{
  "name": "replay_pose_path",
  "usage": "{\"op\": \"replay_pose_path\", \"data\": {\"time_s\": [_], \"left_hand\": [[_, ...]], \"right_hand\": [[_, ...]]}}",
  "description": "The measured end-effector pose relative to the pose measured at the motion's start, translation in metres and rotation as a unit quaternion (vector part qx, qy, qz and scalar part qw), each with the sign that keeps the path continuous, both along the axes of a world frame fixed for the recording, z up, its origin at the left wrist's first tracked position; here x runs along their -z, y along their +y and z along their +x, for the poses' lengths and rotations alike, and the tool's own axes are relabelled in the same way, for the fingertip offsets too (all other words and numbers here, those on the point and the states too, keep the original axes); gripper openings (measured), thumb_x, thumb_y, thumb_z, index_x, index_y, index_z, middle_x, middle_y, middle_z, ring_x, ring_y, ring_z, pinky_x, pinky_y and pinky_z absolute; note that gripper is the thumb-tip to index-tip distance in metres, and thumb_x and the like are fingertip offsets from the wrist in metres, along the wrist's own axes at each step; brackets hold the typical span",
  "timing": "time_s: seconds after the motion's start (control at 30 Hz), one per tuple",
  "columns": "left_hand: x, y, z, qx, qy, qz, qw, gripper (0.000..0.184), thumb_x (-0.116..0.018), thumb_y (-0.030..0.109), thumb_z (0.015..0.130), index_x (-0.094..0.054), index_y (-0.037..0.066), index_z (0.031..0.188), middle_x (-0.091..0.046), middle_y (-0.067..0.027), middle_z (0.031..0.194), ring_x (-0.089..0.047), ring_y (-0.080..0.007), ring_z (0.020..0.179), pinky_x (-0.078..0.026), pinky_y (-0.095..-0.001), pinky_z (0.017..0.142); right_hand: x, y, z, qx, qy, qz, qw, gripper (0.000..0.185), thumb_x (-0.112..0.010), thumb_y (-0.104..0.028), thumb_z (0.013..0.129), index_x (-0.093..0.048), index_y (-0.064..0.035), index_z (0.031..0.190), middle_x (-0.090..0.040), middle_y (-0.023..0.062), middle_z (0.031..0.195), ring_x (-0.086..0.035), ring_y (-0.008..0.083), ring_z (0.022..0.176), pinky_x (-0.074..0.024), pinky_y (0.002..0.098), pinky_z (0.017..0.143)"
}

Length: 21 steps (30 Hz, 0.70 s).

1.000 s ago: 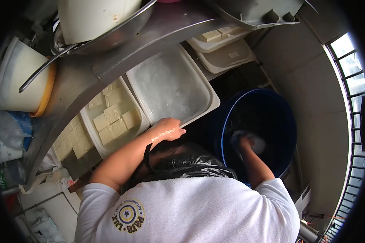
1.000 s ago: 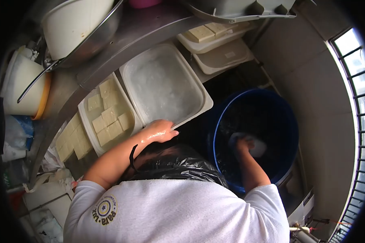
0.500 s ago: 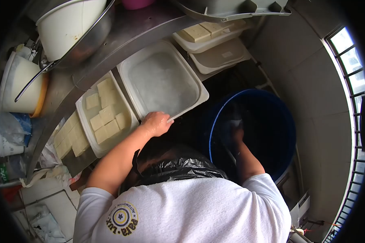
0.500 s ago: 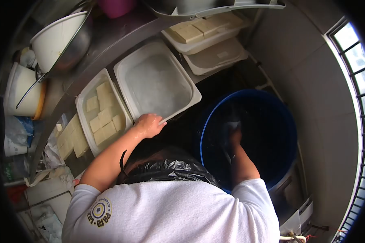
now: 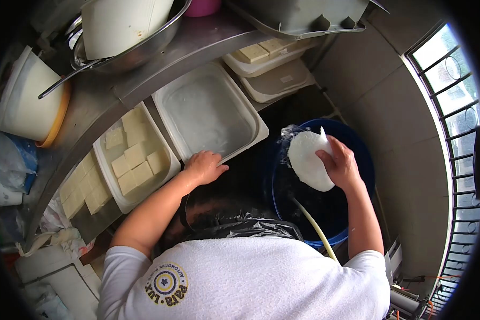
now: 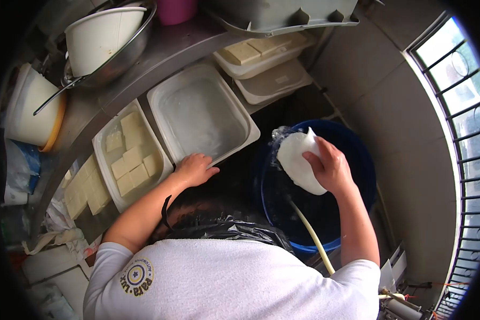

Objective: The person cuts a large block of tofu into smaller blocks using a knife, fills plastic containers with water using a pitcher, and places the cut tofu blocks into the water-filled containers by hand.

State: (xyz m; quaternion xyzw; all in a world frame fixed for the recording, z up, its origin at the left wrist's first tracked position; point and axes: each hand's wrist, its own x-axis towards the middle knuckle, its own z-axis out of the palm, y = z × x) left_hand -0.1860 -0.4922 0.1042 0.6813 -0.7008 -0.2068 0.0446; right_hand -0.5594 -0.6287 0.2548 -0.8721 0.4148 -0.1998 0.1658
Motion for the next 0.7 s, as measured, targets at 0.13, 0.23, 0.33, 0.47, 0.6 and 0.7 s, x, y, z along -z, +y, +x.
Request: {"op": "replay_pose_path", "data": {"time_s": [0.13, 0.23, 0.33, 0.47, 0.6, 0.7], "left_hand": [[0.011, -0.012, 0.000, -0.006, 0.070, 0.077, 0.995, 0.049, -0.064, 0.045, 0.098, -0.066, 0.002, 0.120, -0.068, -0.0226, 0.115, -0.064, -0.0416, 0.113, -0.051, -0.0488, 0.098], [0.032, -0.015, -0.006, -0.036, 0.259, -0.034, 0.965, 0.059, -0.063, 0.046, 0.099, -0.059, -0.004, 0.130, -0.070, -0.0233, 0.119, -0.063, -0.0411, 0.120, -0.050, -0.0446, 0.103], [0.059, -0.029, 0.007, -0.050, 0.313, 0.036, 0.948, 0.060, -0.066, 0.041, 0.098, -0.055, -0.004, 0.136, -0.068, -0.0235, 0.124, -0.063, -0.0384, 0.122, -0.048, -0.0427, 0.105], [0.047, -0.023, 0.011, -0.122, 0.362, -0.096, 0.919, 0.054, -0.073, 0.031, 0.093, -0.058, -0.005, 0.130, -0.069, -0.0227, 0.121, -0.066, -0.0367, 0.115, -0.049, -0.0409, 0.102], [0.044, -0.020, 0.018, -0.067, 0.286, 0.030, 0.955, 0.046, -0.073, 0.027, 0.090, -0.064, -0.006, 0.122, -0.073, -0.0219, 0.108, -0.069, -0.0380, 0.103, -0.052, -0.0437, 0.091], [0.027, -0.014, 0.012, -0.144, 0.362, 0.078, 0.918, 0.045, -0.071, 0.028, 0.091, -0.065, -0.005, 0.120, -0.073, -0.0220, 0.105, -0.070, -0.0375, 0.100, -0.052, -0.0446, 0.086]], "right_hand": [[-0.068, 0.004, 0.060, -0.091, 0.049, -0.034, 0.994, 0.046, -0.073, -0.026, 0.094, -0.062, -0.0016, 0.131, -0.071, 0.0235, 0.107, -0.069, 0.0438, 0.097, -0.0567, 0.0483, 0.082], [-0.094, 0.008, 0.109, -0.123, 0.140, 0.044, 0.981, 0.043, -0.069, -0.031, 0.096, -0.063, -0.0049, 0.130, -0.072, 0.0232, 0.102, -0.069, 0.0430, 0.098, -0.0553, 0.0501, 0.082], [-0.101, 0.015, 0.155, -0.153, 0.228, 0.065, 0.959, 0.038, -0.068, -0.029, 0.095, -0.067, -0.0050, 0.124, -0.073, 0.0212, 0.098, -0.070, 0.0408, 0.096, -0.0558, 0.0489, 0.081], [-0.092, 0.020, 0.198, -0.249, 0.355, 0.037, 0.900, 0.023, -0.070, -0.020, 0.092, -0.076, -0.0045, 0.107, -0.075, 0.0184, 0.097, -0.074, 0.0344, 0.097, -0.0581, 0.0432, 0.080], [-0.080, 0.030, 0.227, -0.303, 0.374, -0.003, 0.876, 0.016, -0.070, -0.014, 0.090, -0.076, -0.0026, 0.099, -0.076, 0.0169, 0.094, -0.075, 0.0331, 0.094, -0.0595, 0.0424, 0.081], [-0.083, 0.048, 0.248, -0.312, 0.432, -0.099, 0.840, 0.014, -0.072, -0.008, 0.084, -0.078, -0.0049, 0.095, -0.078, 0.0133, 0.095, -0.077, 0.0303, 0.092, -0.0608, 0.0393, 0.078]]}}
